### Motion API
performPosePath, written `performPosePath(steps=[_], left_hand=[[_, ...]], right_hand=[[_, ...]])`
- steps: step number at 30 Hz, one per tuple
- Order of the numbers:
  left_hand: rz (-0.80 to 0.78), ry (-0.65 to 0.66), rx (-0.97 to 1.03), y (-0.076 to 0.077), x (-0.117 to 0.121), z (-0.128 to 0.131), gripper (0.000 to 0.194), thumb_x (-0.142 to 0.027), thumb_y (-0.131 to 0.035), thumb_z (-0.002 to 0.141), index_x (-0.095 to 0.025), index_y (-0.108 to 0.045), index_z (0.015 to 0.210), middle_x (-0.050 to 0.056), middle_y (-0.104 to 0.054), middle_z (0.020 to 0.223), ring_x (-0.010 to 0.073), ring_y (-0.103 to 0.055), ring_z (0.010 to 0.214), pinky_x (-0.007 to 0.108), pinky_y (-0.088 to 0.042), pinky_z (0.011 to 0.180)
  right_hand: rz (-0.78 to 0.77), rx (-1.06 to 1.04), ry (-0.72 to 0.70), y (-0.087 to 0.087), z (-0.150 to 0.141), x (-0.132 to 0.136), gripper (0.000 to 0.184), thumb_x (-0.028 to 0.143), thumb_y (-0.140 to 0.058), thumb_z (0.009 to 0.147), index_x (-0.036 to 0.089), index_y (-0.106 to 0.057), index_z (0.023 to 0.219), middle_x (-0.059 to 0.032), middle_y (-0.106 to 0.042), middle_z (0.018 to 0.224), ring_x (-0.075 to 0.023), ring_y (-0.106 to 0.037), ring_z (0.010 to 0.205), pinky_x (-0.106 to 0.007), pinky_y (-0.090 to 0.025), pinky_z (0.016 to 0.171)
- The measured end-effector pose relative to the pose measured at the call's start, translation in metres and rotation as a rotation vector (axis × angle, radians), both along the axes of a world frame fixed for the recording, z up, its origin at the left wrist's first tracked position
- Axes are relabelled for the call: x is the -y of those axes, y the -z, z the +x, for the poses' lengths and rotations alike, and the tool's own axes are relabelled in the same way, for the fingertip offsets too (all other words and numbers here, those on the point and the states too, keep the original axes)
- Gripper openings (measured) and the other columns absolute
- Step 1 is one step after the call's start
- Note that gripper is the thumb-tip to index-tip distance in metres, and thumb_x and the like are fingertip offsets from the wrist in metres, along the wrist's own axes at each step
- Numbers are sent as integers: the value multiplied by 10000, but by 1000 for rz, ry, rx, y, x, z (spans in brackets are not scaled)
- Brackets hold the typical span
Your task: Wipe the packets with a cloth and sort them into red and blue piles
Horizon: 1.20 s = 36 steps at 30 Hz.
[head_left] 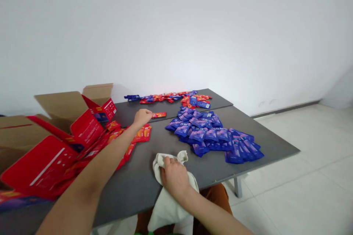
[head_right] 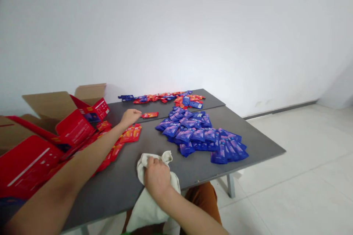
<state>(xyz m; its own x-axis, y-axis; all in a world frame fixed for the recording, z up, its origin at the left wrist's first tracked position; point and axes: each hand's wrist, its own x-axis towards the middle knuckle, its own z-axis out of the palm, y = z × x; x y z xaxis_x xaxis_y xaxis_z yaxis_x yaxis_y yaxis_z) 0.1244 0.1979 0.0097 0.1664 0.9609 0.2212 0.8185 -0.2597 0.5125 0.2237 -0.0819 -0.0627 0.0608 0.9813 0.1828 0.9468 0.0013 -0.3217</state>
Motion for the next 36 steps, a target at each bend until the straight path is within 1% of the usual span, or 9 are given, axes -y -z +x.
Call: performPosePath(steps=[8, 11, 15, 19, 21, 24, 28, 32, 36], left_hand=[[94, 284, -353, 25, -45, 71, 551, -189, -607, 660, -101, -624, 1204, 167, -575, 1300, 276, -499, 1237, 325, -367, 1033], [130, 345, -418, 46, -44, 74, 638, -125, -599, 627, -157, -582, 1263, 137, -537, 1347, 280, -471, 1258, 368, -347, 1046], [205, 366, -464, 69, -31, 66, 500, -58, -487, 711, -169, -614, 1182, 127, -586, 1243, 260, -530, 1163, 396, -375, 1000], [259, 382, -450, 71, -14, 48, 380, -38, -392, 793, -154, -645, 1053, 139, -604, 1161, 222, -544, 1129, 330, -387, 981], [312, 303, -408, 64, -7, 39, 361, -109, -355, 858, -138, -617, 1105, 158, -597, 1172, 238, -541, 1131, 341, -384, 982], [315, 7, -321, 46, -1, 34, 487, -347, -398, 898, -39, -502, 1261, 230, -607, 1135, 312, -550, 1106, 407, -394, 957], [64, -279, -191, 34, -9, 42, 826, -547, -519, 805, 47, -353, 1355, 321, -535, 1232, 376, -481, 1201, 436, -404, 941], [-116, -333, -165, 38, -20, 51, 800, -498, -628, 735, 40, -430, 1293, 372, -481, 1266, 406, -518, 1167, 460, -451, 861], [-207, -259, -113, 39, -25, 53, 543, -399, -652, 730, -1, -587, 1095, 317, -595, 1132, 365, -607, 1044, 400, -480, 774]], right_hand=[[92, -137, -56, 10, 25, -1, 188, 268, -525, 804, 195, -556, 974, -59, -676, 923, -219, -634, 847, -290, -451, 706], [108, -172, -42, 13, 32, 0, 218, 271, -528, 798, 199, -558, 1002, -57, -674, 944, -219, -630, 862, -291, -449, 718], [97, -175, -35, 12, 34, 0, 202, 254, -525, 795, 197, -564, 985, -61, -672, 935, -221, -626, 867, -298, -447, 731], [99, -174, -33, 11, 33, -1, 206, 241, -523, 801, 204, -560, 1001, -58, -669, 944, -215, -623, 874, -295, -445, 735], [90, -163, -35, 10, 33, -1, 197, 244, -516, 812, 205, -558, 1001, -58, -667, 956, -214, -620, 887, -294, -441, 739], [61, -126, -34, 7, 33, -1, 192, 247, -504, 826, 199, -556, 1004, -67, -666, 968, -214, -617, 900, -294, -433, 740], [64, -105, -30, 7, 32, -2, 185, 244, -498, 836, 191, -561, 1002, -72, -669, 952, -211, -617, 885, -287, -417, 729], [103, -126, -17, 8, 33, 1, 176, 268, -500, 852, 189, -564, 995, -69, -670, 943, -210, -616, 875, -285, -412, 727], [114, -137, -13, 8, 33, 4, 205, 301, -499, 866, 192, -561, 1028, -62, -668, 964, -213, -615, 889, -285, -419, 724]])
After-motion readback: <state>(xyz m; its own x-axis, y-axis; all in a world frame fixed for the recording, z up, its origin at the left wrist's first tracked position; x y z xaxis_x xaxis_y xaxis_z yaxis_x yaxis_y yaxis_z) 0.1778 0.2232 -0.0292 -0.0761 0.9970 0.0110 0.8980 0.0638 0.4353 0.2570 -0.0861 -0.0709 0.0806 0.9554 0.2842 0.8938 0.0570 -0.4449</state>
